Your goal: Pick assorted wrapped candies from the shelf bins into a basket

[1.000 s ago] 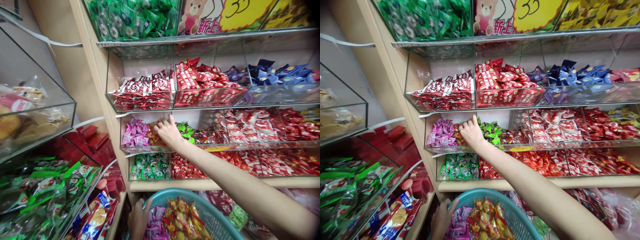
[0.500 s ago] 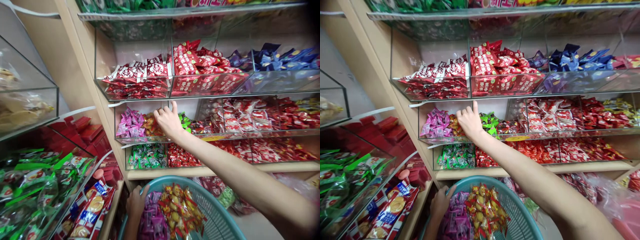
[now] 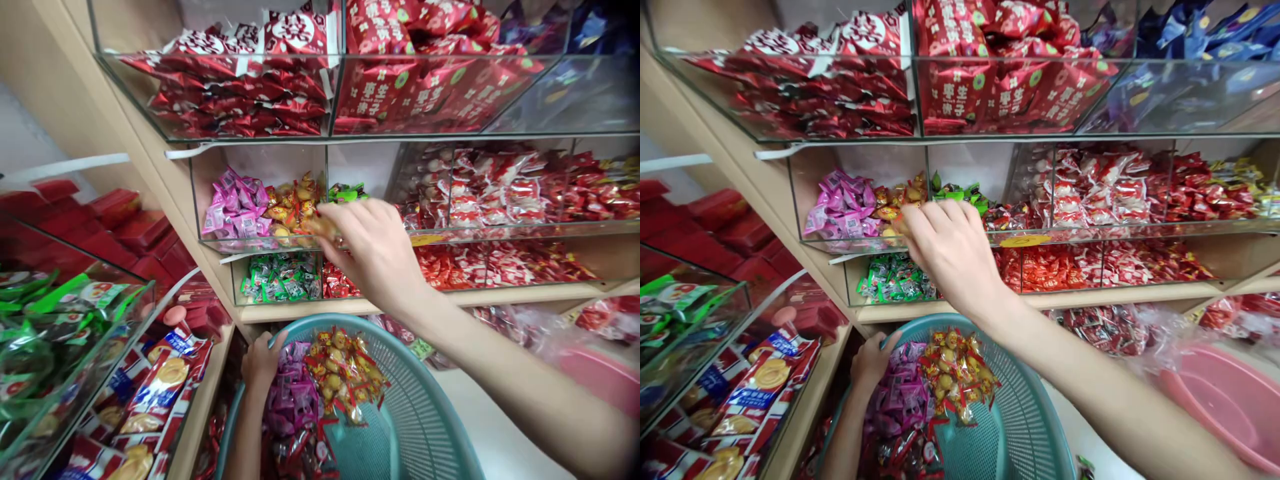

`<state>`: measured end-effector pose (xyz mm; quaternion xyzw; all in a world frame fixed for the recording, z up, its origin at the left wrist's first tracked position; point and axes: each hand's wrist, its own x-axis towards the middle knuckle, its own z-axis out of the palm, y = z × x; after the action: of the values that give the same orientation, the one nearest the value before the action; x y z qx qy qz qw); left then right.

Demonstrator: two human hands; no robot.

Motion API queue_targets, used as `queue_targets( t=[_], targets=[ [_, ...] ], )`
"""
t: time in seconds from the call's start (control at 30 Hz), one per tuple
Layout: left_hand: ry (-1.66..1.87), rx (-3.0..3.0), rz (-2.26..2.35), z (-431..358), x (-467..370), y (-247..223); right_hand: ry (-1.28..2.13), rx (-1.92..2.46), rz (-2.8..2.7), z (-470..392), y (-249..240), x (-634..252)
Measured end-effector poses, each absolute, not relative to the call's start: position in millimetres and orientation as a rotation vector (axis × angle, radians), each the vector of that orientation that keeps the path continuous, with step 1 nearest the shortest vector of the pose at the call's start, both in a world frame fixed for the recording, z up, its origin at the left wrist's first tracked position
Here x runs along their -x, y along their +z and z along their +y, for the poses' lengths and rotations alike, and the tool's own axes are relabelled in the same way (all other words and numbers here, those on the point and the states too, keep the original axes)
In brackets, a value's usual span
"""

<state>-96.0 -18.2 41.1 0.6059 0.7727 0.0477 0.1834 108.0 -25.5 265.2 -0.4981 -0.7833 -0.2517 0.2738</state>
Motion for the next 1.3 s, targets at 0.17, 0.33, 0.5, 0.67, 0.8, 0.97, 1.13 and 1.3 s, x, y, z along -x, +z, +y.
queue_targets(
  t=[0.17, 0.33, 0.5, 0.67, 0.8, 0.97, 1.13, 1.3],
  targets=[
    [0.116, -1.705, 2.172, -17.2, 91.8, 44.0, 0.025, 1.442, -2.155, -71.1, 171.9, -166.6],
    [0.092, -1.747, 2.192, -16.0, 87.5, 43.9, -0.079, 1.743, -2.19, -89.1, 96.2, -197.1],
    [0.067, -1.75, 2.219, -15.1, 83.5, 44.0, -0.3, 1.783, -2.248, -91.2, 74.7, -192.7],
    [0.033, -1.739, 2.243, -15.0, 83.2, 44.0, -0.087, 1.74, -2.171, -85.0, 70.9, -207.8],
    [0.028, -1.751, 2.247, -14.1, 83.8, 43.0, 0.087, 1.606, -2.021, -78.7, 97.5, -233.2],
    [0.028, -1.734, 2.226, -14.1, 83.3, 44.9, -0.002, 1.496, -1.865, -80.6, 141.3, -250.5],
    [0.055, -1.727, 2.226, -16.1, 83.0, 47.3, -0.172, 1.438, -1.803, -89.1, 153.1, -243.7],
    [0.111, -1.677, 2.213, -17.4, 83.3, 46.4, -0.339, 1.254, -2.037, -62.4, 197.6, -205.7]
  ],
)
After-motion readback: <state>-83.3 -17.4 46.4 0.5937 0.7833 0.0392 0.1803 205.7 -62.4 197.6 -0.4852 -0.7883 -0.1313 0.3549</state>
